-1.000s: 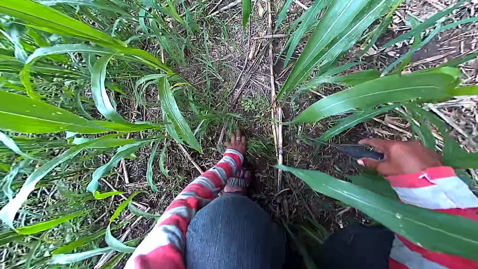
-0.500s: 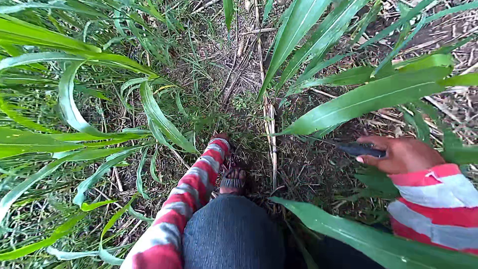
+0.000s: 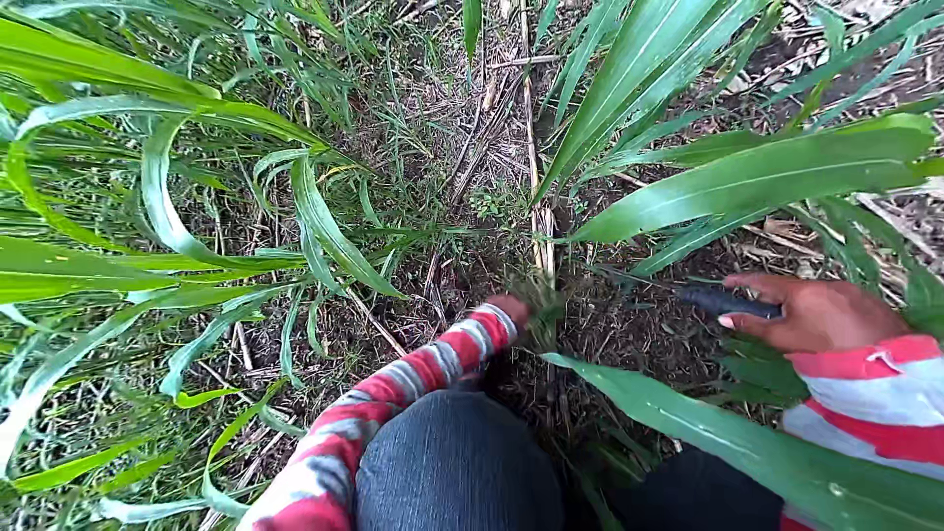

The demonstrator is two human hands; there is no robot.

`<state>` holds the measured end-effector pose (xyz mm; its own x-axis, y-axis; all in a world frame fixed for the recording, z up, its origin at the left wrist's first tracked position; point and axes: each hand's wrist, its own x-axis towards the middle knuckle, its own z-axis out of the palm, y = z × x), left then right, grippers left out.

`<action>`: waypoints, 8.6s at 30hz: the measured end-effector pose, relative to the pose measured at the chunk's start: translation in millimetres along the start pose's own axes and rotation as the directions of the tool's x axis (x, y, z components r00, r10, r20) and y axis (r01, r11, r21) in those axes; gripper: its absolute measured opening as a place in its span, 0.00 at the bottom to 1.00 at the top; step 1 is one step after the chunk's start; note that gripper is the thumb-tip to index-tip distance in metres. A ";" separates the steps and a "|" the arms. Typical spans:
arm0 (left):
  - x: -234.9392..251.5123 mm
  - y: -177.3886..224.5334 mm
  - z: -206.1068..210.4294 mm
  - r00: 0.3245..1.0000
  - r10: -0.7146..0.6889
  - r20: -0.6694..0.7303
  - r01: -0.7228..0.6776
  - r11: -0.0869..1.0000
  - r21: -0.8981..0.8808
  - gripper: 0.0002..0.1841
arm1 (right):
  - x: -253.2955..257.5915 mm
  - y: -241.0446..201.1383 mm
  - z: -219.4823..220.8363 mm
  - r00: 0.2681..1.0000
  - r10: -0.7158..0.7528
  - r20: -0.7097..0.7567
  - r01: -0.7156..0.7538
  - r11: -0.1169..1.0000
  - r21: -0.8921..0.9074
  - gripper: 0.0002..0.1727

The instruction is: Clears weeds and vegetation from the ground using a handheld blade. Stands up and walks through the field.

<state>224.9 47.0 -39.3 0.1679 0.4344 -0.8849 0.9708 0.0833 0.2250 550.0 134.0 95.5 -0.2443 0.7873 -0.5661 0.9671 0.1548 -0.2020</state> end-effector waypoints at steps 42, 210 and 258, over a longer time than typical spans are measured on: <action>12.3 32.7 -11.3 0.988 0.101 -0.118 -0.101 0.995 0.004 0.26 | 0.9 -12.3 -5.1 0.997 0.070 0.034 -0.070 0.998 -0.009 0.30; -23.2 -115.6 28.0 0.951 -0.309 0.017 0.305 0.930 -0.203 0.26 | 83.9 -153.9 149.7 0.916 0.291 0.276 -0.367 0.330 0.870 0.27; 47.8 -163.4 -21.5 0.707 -0.599 -0.376 0.387 0.772 -0.505 0.38 | 3.0 -82.6 2.7 0.992 0.112 0.060 -0.099 0.977 -0.187 0.28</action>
<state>70.6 73.4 -109.6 -0.5278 0.5941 -0.6070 0.7278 0.6848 0.0375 469.1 122.0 108.3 -0.1385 0.7624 -0.6321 0.9826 0.1853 0.0082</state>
